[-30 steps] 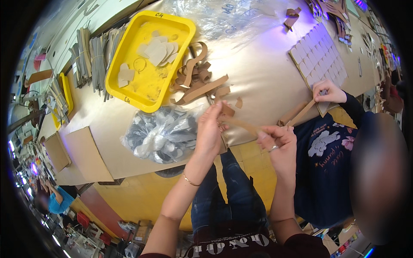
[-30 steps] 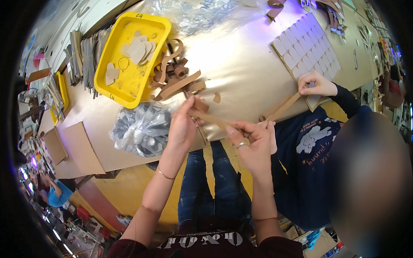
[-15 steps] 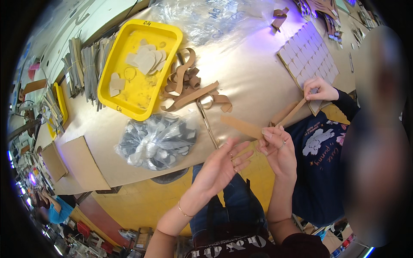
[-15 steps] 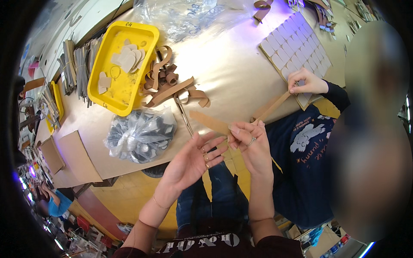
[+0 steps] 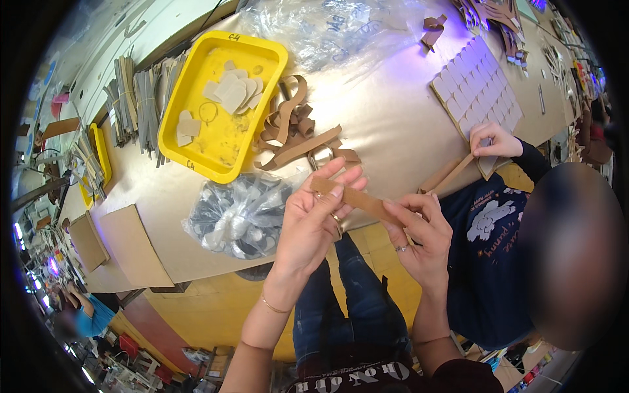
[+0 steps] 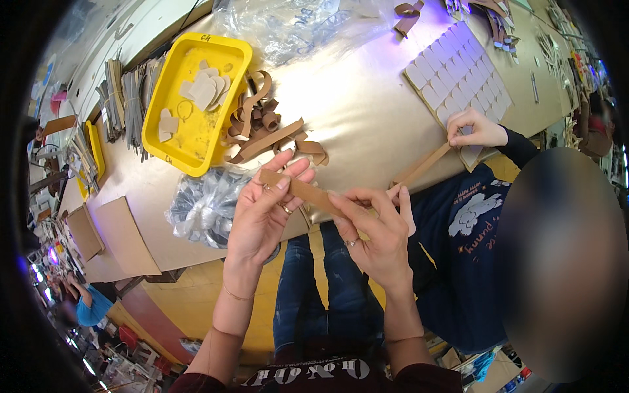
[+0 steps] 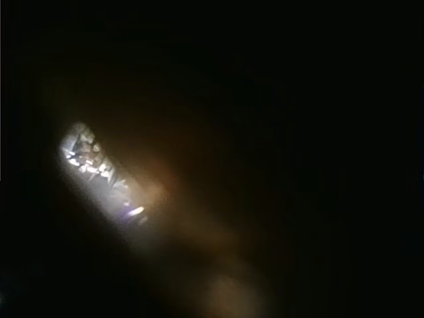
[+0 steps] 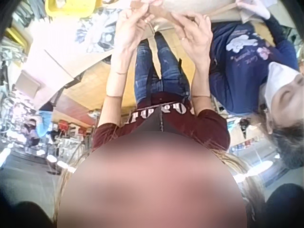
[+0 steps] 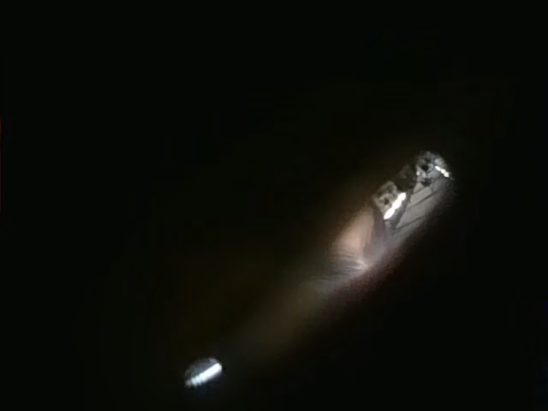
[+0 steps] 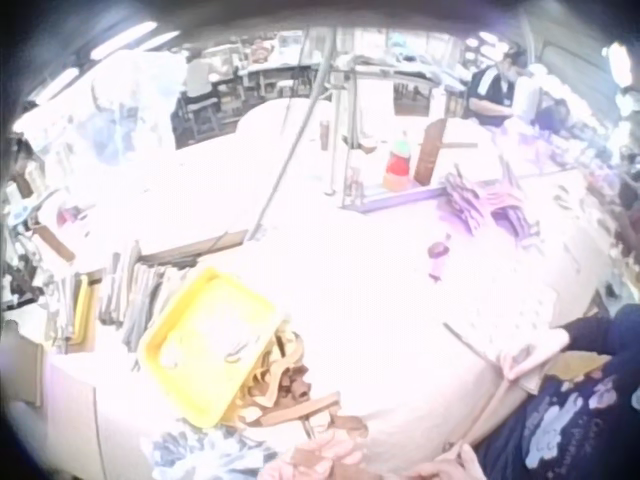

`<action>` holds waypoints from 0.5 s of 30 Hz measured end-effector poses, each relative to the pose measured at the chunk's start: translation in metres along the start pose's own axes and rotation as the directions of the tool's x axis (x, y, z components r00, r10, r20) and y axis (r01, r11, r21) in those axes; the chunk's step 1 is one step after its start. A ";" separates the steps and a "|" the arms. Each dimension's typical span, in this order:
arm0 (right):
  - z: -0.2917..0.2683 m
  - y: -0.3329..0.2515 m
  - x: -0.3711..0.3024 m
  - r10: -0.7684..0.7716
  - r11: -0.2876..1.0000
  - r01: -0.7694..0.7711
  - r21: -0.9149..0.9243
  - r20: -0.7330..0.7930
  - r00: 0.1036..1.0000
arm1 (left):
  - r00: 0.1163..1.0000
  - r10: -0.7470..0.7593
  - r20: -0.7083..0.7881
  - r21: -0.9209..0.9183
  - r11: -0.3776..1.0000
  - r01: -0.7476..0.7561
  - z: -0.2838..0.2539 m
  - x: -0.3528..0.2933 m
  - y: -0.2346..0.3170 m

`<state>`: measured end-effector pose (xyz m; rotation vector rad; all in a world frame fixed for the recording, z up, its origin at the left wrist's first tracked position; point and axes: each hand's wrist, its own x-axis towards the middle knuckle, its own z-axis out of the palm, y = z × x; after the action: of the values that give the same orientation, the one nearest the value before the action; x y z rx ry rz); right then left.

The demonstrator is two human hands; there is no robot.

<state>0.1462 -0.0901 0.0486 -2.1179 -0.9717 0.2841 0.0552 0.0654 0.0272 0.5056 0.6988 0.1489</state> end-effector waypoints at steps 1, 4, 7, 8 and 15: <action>0.001 0.001 0.000 -0.001 1.000 0.001 -0.007 -0.018 1.000 | 0.999 0.019 0.027 -0.026 0.999 -0.018 0.000 0.001 0.001; 0.005 0.004 -0.001 0.023 1.000 -0.023 -0.005 -0.061 0.998 | 0.999 0.035 0.041 -0.074 0.997 -0.032 0.002 0.001 0.004; 0.005 0.006 -0.002 0.126 0.989 -0.120 0.083 -0.074 0.989 | 0.995 0.043 0.095 -0.153 0.988 -0.028 0.002 -0.001 0.006; 0.005 0.006 -0.002 0.177 0.976 -0.166 0.142 -0.070 0.982 | 0.990 0.046 0.136 -0.212 0.977 -0.017 0.001 -0.001 0.008; 0.001 0.009 -0.004 0.563 0.328 -0.570 0.753 0.329 0.758 | 0.993 0.087 0.083 0.174 0.980 -0.101 -0.003 -0.002 0.010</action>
<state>0.1476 -0.0962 0.0404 -1.4267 0.0645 0.9184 0.0525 0.0744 0.0313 0.7124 0.6174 0.1559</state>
